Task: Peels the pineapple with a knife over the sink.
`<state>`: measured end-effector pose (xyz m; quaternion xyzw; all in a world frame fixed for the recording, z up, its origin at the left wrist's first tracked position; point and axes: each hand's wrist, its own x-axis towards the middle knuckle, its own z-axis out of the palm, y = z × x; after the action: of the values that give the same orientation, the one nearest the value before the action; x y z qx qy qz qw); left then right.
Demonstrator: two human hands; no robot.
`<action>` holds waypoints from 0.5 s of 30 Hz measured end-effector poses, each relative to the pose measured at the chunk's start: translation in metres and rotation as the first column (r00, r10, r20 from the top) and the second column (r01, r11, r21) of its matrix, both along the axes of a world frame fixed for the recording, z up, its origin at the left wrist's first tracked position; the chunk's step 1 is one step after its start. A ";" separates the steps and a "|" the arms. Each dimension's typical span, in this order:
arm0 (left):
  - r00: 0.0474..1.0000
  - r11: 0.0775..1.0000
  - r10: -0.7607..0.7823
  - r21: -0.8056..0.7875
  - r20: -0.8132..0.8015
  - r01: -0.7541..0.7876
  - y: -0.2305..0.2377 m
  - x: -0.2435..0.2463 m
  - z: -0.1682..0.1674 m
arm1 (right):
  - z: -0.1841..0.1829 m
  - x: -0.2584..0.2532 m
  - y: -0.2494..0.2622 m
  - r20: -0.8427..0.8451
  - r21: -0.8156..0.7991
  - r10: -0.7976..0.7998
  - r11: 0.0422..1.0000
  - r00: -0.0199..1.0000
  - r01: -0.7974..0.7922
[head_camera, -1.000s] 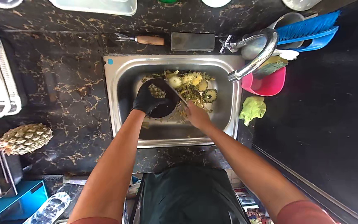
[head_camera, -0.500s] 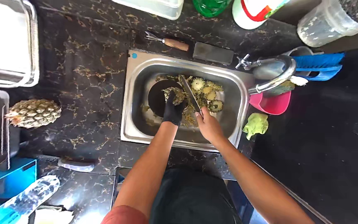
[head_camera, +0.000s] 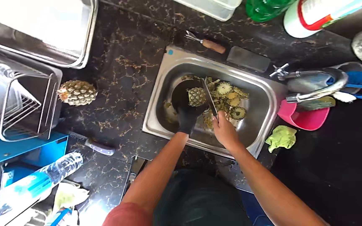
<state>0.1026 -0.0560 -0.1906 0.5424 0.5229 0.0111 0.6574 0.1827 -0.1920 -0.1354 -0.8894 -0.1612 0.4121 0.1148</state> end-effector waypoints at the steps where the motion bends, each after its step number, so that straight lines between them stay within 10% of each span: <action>1: 0.986 0.961 -0.155 0.225 -0.055 0.164 0.011 0.000 -0.004 | -0.001 -0.001 -0.001 -0.005 0.001 -0.003 1.000 1.000 0.003; 3: 0.864 0.731 -0.420 0.461 -0.276 0.503 0.035 0.015 -0.007 | -0.003 -0.002 -0.002 -0.021 -0.007 -0.013 1.000 1.000 0.013; 7: 0.444 0.247 -0.693 0.391 -0.568 0.886 0.065 0.062 -0.015 | 0.000 0.000 -0.002 -0.052 -0.022 0.002 1.000 0.999 -0.003; 15: 0.433 0.207 -0.717 0.427 -0.546 0.880 0.067 0.070 -0.020 | 0.006 0.003 -0.014 -0.048 0.009 -0.113 0.994 0.993 0.113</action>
<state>0.1721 0.0112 -0.2105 0.9236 0.1913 -0.2095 0.2579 0.1856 -0.2056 -0.1297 -0.8865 -0.1103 0.4248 0.1469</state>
